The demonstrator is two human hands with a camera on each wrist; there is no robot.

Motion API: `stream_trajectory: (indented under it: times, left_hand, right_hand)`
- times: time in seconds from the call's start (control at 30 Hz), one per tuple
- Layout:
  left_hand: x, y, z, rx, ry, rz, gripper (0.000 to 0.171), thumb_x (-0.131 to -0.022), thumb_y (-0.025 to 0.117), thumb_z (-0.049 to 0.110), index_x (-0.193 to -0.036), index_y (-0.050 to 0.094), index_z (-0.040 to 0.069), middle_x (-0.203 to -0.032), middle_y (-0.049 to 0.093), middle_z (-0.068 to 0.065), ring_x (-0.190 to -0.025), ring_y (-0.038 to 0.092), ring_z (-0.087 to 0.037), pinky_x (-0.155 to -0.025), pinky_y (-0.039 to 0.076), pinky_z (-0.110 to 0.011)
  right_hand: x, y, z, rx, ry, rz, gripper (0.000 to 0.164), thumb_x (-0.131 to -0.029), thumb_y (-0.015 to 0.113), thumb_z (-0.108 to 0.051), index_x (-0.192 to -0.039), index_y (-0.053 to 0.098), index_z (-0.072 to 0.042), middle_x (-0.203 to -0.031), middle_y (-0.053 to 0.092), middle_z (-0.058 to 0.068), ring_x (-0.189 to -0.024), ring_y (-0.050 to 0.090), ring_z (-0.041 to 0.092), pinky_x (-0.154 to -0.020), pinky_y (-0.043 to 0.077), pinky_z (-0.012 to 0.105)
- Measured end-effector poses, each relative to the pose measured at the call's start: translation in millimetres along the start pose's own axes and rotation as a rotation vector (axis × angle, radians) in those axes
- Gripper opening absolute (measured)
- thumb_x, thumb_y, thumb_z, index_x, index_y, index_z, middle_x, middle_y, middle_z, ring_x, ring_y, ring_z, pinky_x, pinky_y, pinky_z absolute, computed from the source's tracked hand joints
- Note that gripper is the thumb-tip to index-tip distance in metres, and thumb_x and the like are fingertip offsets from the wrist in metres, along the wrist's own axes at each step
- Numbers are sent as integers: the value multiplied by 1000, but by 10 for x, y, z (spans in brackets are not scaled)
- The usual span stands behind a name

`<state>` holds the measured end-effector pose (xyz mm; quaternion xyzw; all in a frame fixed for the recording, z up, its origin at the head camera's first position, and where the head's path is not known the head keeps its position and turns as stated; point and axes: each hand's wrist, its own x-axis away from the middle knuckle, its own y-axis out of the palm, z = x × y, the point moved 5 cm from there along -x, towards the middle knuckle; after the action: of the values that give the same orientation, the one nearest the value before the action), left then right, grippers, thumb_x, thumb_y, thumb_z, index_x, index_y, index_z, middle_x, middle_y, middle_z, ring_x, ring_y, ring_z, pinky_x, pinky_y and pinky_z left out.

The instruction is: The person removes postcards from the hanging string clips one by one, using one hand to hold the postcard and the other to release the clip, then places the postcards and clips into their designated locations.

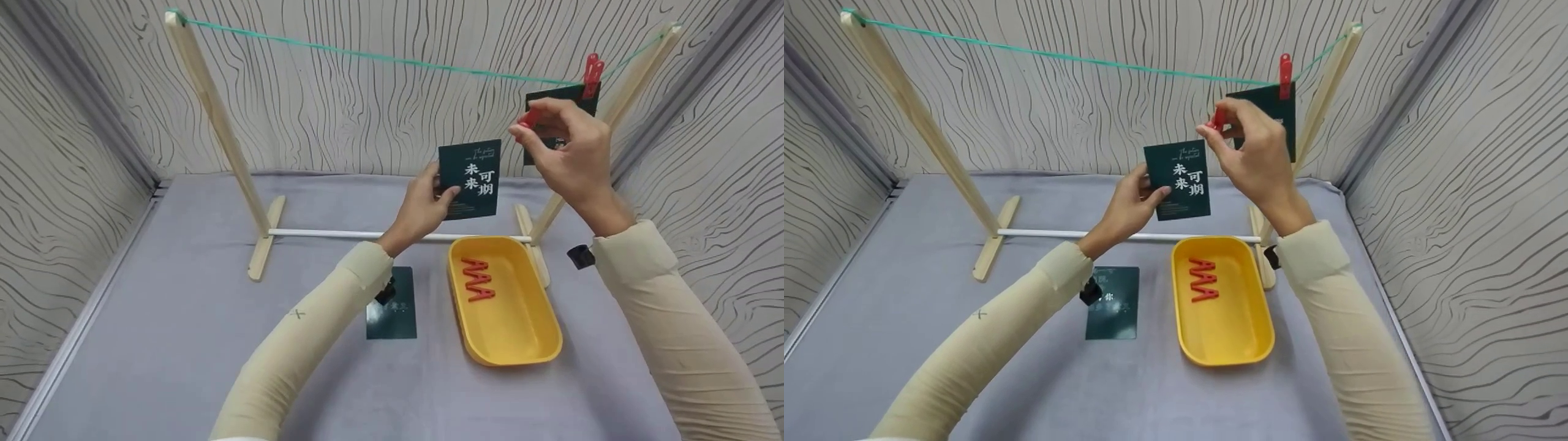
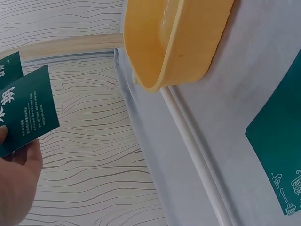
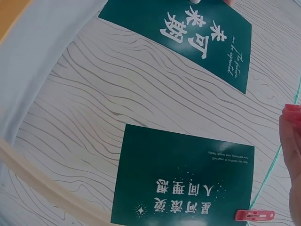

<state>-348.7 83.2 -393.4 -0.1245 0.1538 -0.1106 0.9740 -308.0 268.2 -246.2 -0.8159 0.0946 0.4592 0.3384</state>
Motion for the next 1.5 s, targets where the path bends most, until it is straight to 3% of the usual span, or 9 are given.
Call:
stream_trajectory:
  times: [0.13, 0.33, 0.43, 0.93, 1.23, 1.5]
  left_hand:
    - [-5, -9, -32, 3, -22, 7, 40, -105, 63, 10, -143, 53, 14, -129, 74, -7, -110, 73, -11, -96, 61, -23]
    - [1, -42, -66, -6, -35, 4, 38, -105, 64, 11, -142, 54, 14, -127, 76, -7, -108, 74, -13, -95, 62, -24]
    - [14, -64, -90, 3, -55, 2, 39, -105, 64, 12, -143, 53, 15, -129, 75, -6, -109, 74, -13, -96, 62, -25]
    - [147, -137, -365, 14, -170, 5, 43, -104, 67, 12, -145, 55, 15, -134, 73, -8, -115, 73, -16, -103, 60, -32]
    - [251, -243, -448, 42, -166, -11, 36, -103, 67, 11, -138, 58, 13, -130, 76, -11, -115, 75, -19, -99, 62, -34]
    - [362, -324, -605, 50, -205, 1, 30, -103, 67, 12, -132, 60, 14, -123, 78, -9, -113, 76, -19, -98, 63, -37]
  right_hand:
    - [54, 34, 18, -4, -33, -18, 36, -87, 85, -8, -119, 71, 2, -105, 79, 15, -100, 64, -15, -92, 54, 7]
    - [117, 80, 48, -5, -57, -41, 36, -87, 86, -11, -118, 72, 1, -105, 79, 14, -96, 77, 16, -93, 56, 11]
    - [130, 96, 52, 2, -62, -49, 36, -88, 86, -15, -118, 73, -1, -106, 80, 13, -97, 78, 24, -94, 57, 12]
    - [282, 232, 122, 49, -42, -196, 35, -92, 83, -24, -117, 73, -1, -103, 78, 13, -94, 78, 23, -91, 54, 8]
    - [381, 251, 177, 40, -38, -214, 35, -92, 83, -23, -118, 72, -2, -105, 78, 12, -97, 77, 21, -92, 54, 8]
    - [522, 312, 247, -11, 44, -259, 39, -90, 84, -17, -123, 69, -2, -105, 77, 12, -97, 76, 20, -92, 57, 12]
